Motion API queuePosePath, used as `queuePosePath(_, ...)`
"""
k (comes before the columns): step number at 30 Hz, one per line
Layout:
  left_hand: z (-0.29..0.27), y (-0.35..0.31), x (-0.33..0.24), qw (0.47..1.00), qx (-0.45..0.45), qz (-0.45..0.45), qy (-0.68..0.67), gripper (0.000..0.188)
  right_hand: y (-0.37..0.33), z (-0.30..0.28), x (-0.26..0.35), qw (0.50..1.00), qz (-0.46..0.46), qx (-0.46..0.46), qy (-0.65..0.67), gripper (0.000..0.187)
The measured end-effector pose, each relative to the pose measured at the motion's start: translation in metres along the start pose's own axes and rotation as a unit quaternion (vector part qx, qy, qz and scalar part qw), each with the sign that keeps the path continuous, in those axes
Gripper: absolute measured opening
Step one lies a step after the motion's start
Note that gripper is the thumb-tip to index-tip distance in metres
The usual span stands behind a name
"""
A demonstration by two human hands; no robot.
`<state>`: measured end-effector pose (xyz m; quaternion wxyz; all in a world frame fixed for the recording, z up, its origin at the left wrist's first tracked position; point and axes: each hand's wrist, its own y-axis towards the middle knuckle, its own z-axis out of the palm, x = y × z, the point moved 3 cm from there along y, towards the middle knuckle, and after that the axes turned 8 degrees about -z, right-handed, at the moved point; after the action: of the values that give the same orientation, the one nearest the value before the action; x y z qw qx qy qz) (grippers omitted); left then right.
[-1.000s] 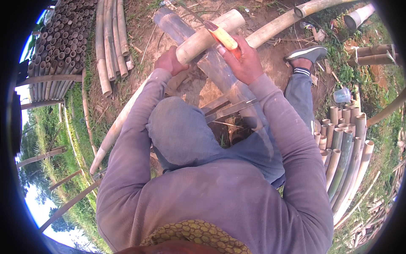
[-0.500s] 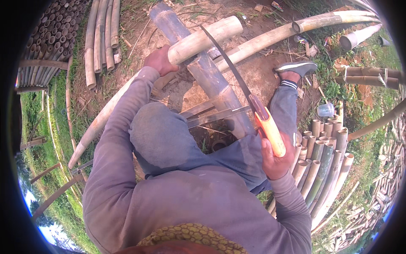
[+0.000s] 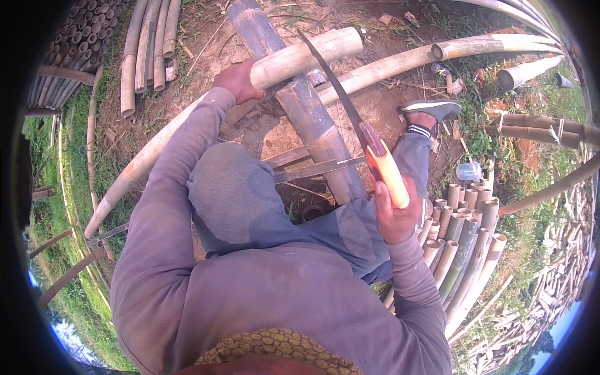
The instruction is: The person uses a hand saw to cut a long bamboo pole into shorter sections. They position the pole on a wooden support, saw through it, and then move the cut piece aside to continue with the next section.
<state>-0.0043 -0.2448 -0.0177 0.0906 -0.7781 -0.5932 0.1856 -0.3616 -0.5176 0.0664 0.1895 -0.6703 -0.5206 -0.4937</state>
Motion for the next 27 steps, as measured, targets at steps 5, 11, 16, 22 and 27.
queuePosePath(5, 0.002, -0.002, -0.007, 1.0, -0.014, 0.011, 0.0, 0.08, 0.045, 0.051, -0.041, 0.996, 0.009, -0.02, 0.084, 0.02)
queuePosePath(11, 0.004, 0.005, -0.01, 1.0, -0.019, -0.007, 0.024, 0.084, 0.175, 0.135, -0.031, 0.994, -0.104, -0.044, -0.006, 0.028)
queuePosePath(16, -0.002, -0.002, -0.002, 1.0, -0.021, 0.002, 0.005, 0.085, 0.045, 0.059, -0.012, 0.996, -0.081, -0.028, 0.005, 0.02)
queuePosePath(22, 0.005, 0.005, 0.001, 1.0, -0.02, 0.008, -0.012, 0.08, -0.037, 0.013, -0.034, 0.997, -0.041, -0.037, 0.047, 0.019)
queuePosePath(27, 0.005, 0.008, -0.009, 1.0, -0.02, 0.003, 0.0, 0.077, 0.167, 0.135, -0.019, 0.992, -0.11, -0.048, 0.032, 0.019)
